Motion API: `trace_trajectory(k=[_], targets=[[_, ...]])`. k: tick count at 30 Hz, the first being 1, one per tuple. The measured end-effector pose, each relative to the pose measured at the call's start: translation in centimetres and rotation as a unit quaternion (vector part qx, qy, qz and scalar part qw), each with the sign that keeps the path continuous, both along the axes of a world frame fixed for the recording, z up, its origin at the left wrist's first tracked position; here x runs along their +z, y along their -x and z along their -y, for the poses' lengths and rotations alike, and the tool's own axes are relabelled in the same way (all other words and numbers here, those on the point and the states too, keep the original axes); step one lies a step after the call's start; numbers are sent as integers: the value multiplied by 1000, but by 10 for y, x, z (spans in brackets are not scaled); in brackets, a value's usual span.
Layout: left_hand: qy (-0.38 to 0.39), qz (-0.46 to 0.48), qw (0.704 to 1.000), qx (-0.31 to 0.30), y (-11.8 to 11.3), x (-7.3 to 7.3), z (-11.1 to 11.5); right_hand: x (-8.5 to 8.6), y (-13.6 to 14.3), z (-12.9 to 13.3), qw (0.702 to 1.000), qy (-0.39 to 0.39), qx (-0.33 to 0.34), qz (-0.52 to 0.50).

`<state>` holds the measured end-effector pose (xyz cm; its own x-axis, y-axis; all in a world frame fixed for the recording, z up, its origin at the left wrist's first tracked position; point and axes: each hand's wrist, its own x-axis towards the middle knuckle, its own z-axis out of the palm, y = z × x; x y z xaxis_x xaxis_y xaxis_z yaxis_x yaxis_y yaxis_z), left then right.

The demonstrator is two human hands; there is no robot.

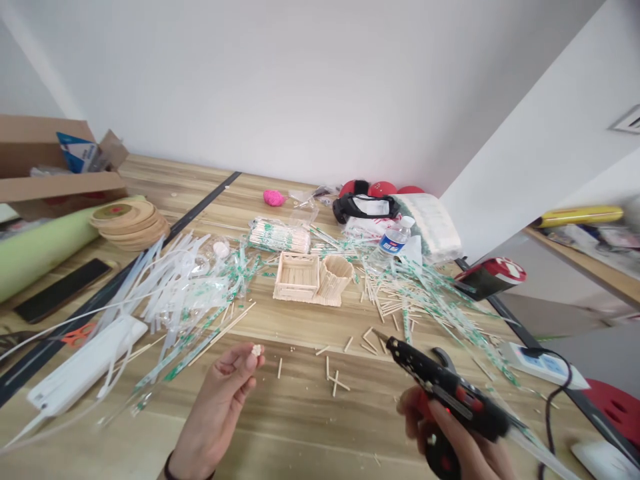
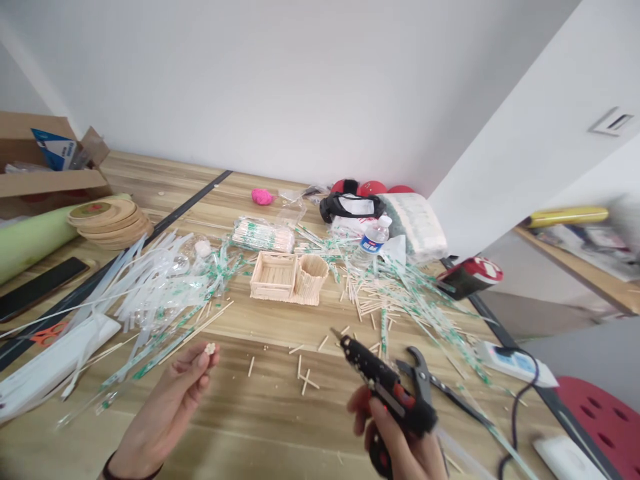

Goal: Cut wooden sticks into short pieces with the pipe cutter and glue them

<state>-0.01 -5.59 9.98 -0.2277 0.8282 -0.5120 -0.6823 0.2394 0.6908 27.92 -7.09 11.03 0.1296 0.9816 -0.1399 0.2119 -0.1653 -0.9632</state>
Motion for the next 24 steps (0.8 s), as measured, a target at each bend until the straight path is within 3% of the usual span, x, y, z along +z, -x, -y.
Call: trace_trajectory(k=[2,4,6,9,11,14,18,21,24], targets=[[6,-3,1000,11,5,-2,0,-24,-12,-12,991,3,-24,135],[11,-1,1000,3,7,-5,2,-56,-25,-19,952,-3,-49,301],[14,0,1000,-4,7,-7,4,-88,-37,-24,916,-29,-26,399],[19,0,1000,4,10,-10,5,-123,-57,-25,906,-33,-19,421],[25,-4,1000,12,12,-12,4,-132,-68,-26,903,-31,-15,427],[30,-14,999,7,13,-16,3,-122,-79,-33,895,-56,-6,442],[36,-11,999,-23,6,-20,6,-83,-73,-65,915,-102,19,390],[47,-4,998,-49,-5,-22,9,-65,-52,-116,941,-90,109,308],[59,-4,996,-64,-14,-21,14,-71,-28,-183,950,-80,130,273]])
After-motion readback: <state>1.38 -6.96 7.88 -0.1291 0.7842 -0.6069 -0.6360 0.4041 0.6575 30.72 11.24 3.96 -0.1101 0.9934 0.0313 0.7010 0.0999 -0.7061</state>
